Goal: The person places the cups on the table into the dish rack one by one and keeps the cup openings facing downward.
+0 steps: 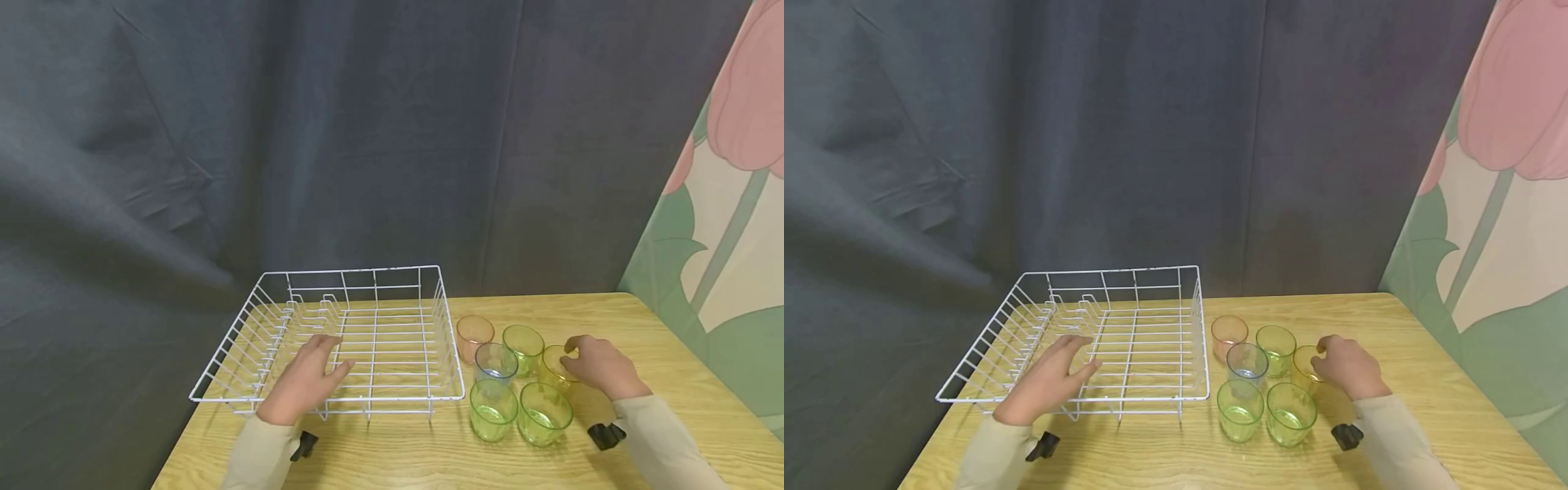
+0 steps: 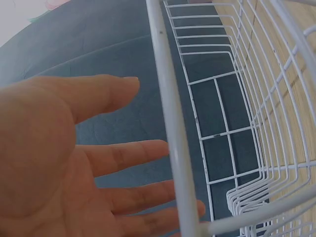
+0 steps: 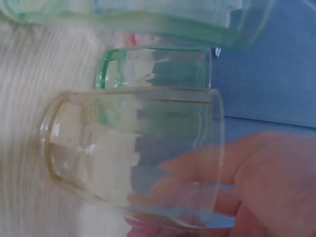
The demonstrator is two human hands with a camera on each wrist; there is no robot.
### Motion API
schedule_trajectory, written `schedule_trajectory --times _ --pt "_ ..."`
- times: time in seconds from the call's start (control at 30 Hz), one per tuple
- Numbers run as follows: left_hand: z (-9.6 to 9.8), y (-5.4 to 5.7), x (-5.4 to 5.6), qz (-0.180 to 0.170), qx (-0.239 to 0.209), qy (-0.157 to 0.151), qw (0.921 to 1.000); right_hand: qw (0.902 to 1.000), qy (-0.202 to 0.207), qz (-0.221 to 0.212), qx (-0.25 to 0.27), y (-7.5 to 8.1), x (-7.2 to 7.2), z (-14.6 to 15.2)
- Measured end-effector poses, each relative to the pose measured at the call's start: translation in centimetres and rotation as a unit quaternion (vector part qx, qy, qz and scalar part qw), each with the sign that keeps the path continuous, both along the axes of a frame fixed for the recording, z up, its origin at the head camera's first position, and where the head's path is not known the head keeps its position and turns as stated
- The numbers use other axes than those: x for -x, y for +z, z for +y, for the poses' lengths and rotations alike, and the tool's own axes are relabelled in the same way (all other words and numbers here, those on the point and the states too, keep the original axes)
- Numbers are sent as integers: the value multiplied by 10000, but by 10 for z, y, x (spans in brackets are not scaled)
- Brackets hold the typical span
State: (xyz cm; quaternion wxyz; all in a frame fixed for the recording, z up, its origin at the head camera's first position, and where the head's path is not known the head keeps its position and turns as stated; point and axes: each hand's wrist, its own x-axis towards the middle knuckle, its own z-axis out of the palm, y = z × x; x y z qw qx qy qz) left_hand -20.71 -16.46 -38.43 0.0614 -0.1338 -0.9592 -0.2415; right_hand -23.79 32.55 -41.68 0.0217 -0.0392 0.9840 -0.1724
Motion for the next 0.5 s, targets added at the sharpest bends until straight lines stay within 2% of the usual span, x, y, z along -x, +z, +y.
schedule_trajectory --times 0.3,0.5 --pt "2 -2 0 25 -18 -61 10000 9998 55 -132 154 -4 3 6" --pt "3 -2 -1 -62 -30 -45 10000 9996 192 -208 31 -3 5 12"
